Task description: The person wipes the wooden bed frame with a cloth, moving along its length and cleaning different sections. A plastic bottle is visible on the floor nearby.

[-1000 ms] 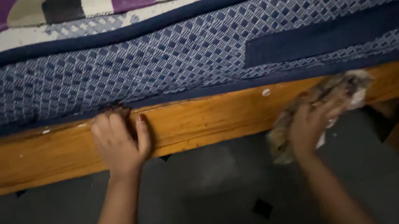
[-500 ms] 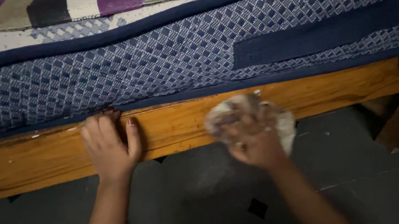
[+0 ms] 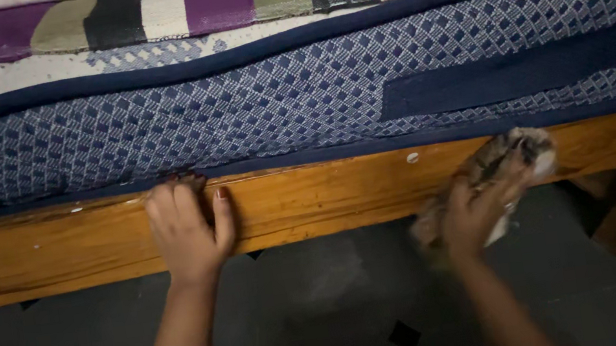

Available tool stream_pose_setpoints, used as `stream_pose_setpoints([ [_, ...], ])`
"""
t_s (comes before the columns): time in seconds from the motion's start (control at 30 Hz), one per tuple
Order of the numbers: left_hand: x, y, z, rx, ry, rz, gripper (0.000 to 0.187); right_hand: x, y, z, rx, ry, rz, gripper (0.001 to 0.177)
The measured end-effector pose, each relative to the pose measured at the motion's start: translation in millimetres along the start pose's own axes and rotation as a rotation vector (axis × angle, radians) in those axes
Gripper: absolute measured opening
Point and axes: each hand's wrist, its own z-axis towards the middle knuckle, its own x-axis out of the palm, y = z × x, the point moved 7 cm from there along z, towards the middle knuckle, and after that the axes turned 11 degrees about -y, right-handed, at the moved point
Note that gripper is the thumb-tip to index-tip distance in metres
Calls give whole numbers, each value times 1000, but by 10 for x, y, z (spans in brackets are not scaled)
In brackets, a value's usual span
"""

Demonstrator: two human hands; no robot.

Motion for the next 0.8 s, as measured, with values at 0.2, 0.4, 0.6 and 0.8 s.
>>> stream_pose_setpoints([
  [0.2, 7, -16, 18, 10, -18, -21, 28, 432, 840, -962, -397, 305, -188, 84],
  [0.4, -14, 8, 20, -8, 30, 2, 28, 518, 1087, -942, -878, 429, -159, 74],
  [0.6, -23, -21, 32, -1, 12, 20, 28, 348, 664, -402, -875, 321, -221, 81],
  [0.8, -4, -9, 17, 6, -4, 20, 27, 42, -321, 27, -268, 148, 36, 85],
])
